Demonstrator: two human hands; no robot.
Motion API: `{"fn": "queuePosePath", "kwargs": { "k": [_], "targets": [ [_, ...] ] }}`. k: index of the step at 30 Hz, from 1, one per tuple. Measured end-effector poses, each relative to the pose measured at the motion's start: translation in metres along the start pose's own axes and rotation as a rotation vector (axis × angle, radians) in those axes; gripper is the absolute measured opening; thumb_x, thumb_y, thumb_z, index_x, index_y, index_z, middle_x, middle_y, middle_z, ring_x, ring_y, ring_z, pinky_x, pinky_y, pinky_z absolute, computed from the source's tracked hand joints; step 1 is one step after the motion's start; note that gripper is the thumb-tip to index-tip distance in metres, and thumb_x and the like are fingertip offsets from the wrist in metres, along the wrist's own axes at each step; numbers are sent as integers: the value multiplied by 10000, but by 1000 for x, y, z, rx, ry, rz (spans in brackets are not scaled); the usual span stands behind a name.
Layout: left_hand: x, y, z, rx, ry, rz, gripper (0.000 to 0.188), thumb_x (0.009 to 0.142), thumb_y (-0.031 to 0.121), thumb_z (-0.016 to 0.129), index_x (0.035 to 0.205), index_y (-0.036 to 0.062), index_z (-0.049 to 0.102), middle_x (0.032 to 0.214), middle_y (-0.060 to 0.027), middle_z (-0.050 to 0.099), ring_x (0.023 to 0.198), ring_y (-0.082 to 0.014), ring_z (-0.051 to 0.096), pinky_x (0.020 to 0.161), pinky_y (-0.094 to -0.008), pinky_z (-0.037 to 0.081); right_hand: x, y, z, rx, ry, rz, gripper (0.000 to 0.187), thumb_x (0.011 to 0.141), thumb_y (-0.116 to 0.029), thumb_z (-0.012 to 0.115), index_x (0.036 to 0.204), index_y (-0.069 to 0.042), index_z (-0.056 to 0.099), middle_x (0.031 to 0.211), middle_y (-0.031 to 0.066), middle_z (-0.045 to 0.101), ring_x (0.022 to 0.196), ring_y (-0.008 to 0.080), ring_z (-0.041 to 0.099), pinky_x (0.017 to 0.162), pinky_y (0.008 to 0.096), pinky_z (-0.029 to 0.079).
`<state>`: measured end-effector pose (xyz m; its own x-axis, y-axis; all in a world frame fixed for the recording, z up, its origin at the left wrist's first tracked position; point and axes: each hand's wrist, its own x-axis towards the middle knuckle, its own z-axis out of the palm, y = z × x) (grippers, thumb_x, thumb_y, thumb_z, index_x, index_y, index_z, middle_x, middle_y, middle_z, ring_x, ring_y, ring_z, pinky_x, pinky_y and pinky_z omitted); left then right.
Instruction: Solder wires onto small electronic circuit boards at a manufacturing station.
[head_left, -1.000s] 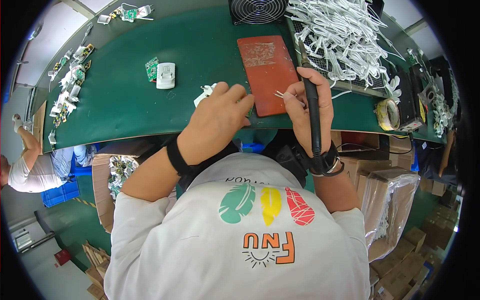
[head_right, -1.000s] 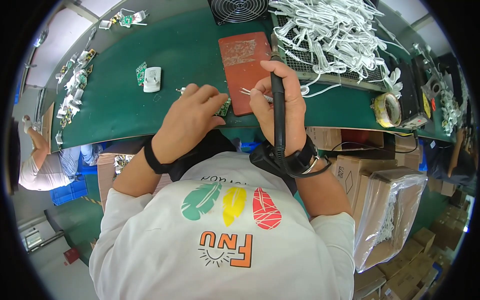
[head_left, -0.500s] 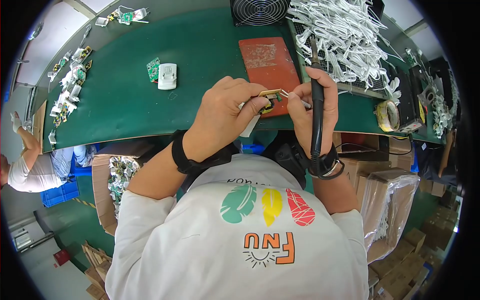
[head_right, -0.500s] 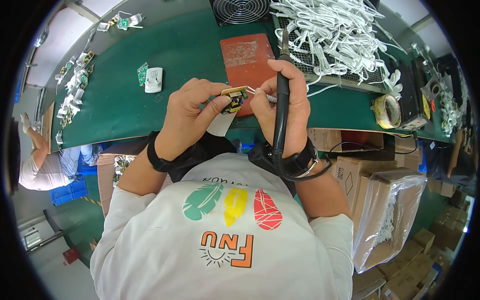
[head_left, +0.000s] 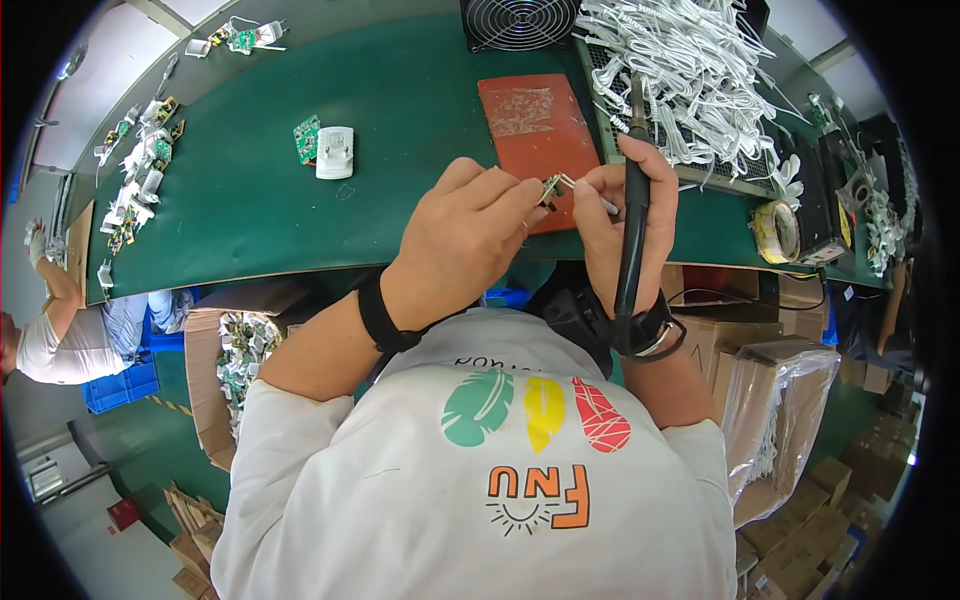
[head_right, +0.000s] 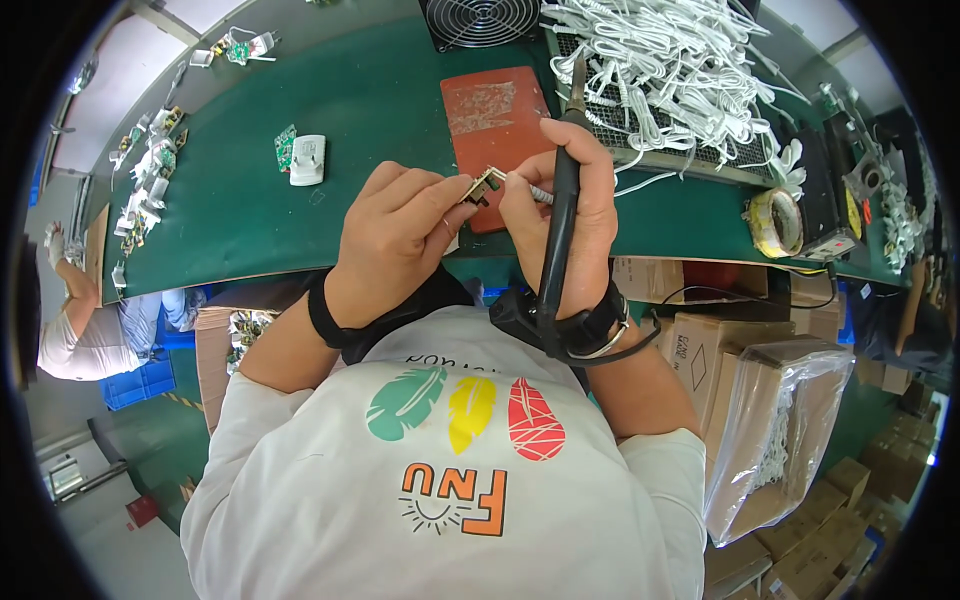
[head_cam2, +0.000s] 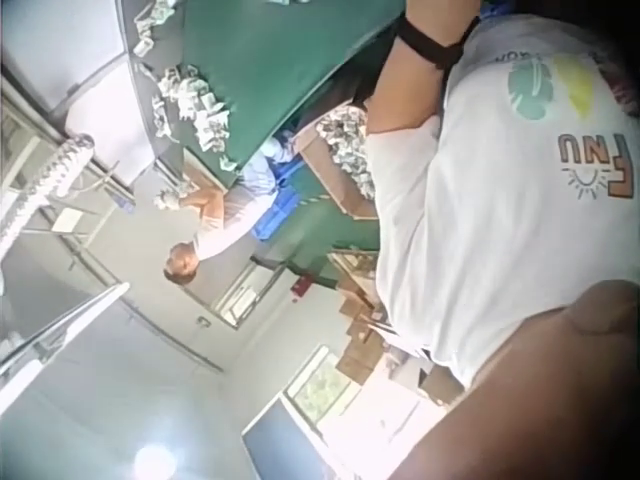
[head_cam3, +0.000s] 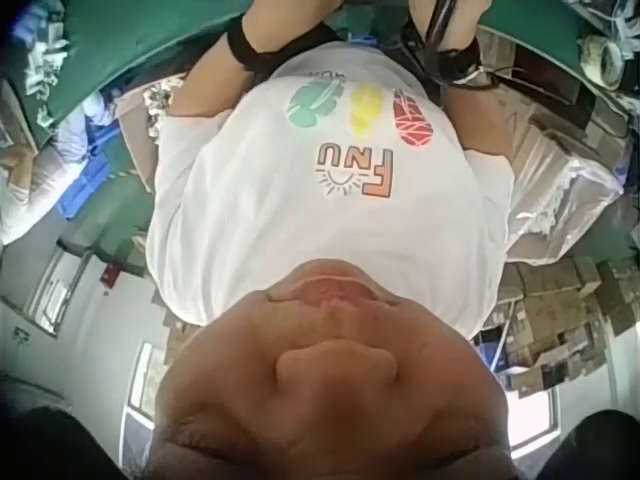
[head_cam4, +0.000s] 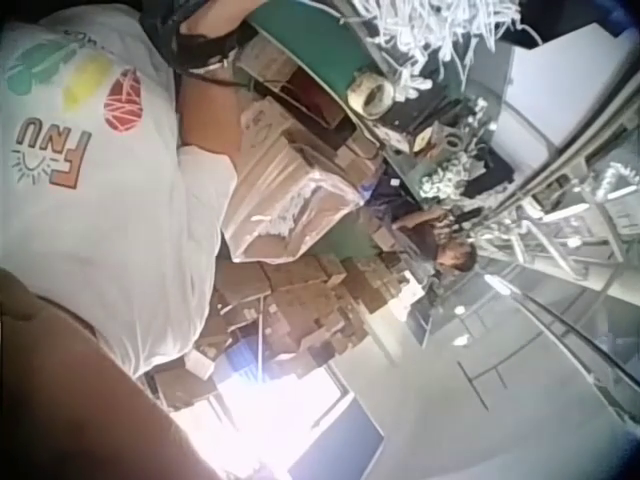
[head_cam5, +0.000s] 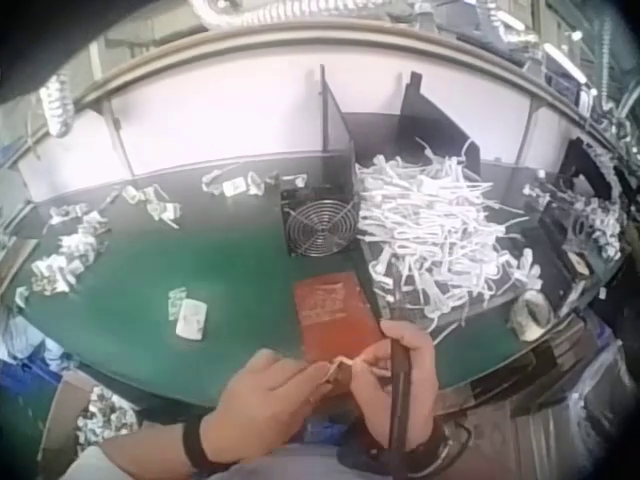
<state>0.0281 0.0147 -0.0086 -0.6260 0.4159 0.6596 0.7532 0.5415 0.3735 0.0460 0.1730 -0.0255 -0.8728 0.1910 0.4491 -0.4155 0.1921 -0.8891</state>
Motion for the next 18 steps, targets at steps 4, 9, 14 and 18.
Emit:
{"fn": "queuePosePath", "kwargs": {
  "k": [4, 9, 14, 18],
  "targets": [
    [2, -4, -2, -56, -48, -66, 148, 731, 55, 663, 875, 46, 634, 733, -72, 581, 651, -215, 531, 573, -313, 436, -1, 1, -1, -70, -9, -156, 441, 767, 78, 606, 1158, -42, 443, 838, 55, 591, 738, 85, 566, 631, 197, 462],
    [4, -9, -5, -549, -167, -518, 143, 797, 91, 628, 919, 20, 648, 760, -94, 606, 639, -179, 584, 563, -287, 468, 2, 13, -2, -316, -37, -459, 394, 761, 74, 616, 1115, -40, 486, 857, 86, 610, 751, 116, 597, 610, 213, 486],
    [0, -15, 0, -571, -155, -528, 159, 821, 120, 613, 929, 9, 650, 788, -104, 627, 627, -170, 597, 561, -265, 475, 1, 8, 0, -447, -30, -435, 374, 729, 86, 628, 1066, -48, 540, 819, 107, 612, 696, 163, 613, 568, 254, 497],
    [3, -14, -2, -546, -164, -528, 164, 820, 126, 615, 932, 11, 649, 796, -106, 632, 634, -171, 598, 569, -264, 474, 3, 5, -4, -524, -94, -502, 400, 693, 104, 633, 1055, -46, 555, 791, 121, 606, 668, 215, 612, 560, 276, 494]
  ]
}}
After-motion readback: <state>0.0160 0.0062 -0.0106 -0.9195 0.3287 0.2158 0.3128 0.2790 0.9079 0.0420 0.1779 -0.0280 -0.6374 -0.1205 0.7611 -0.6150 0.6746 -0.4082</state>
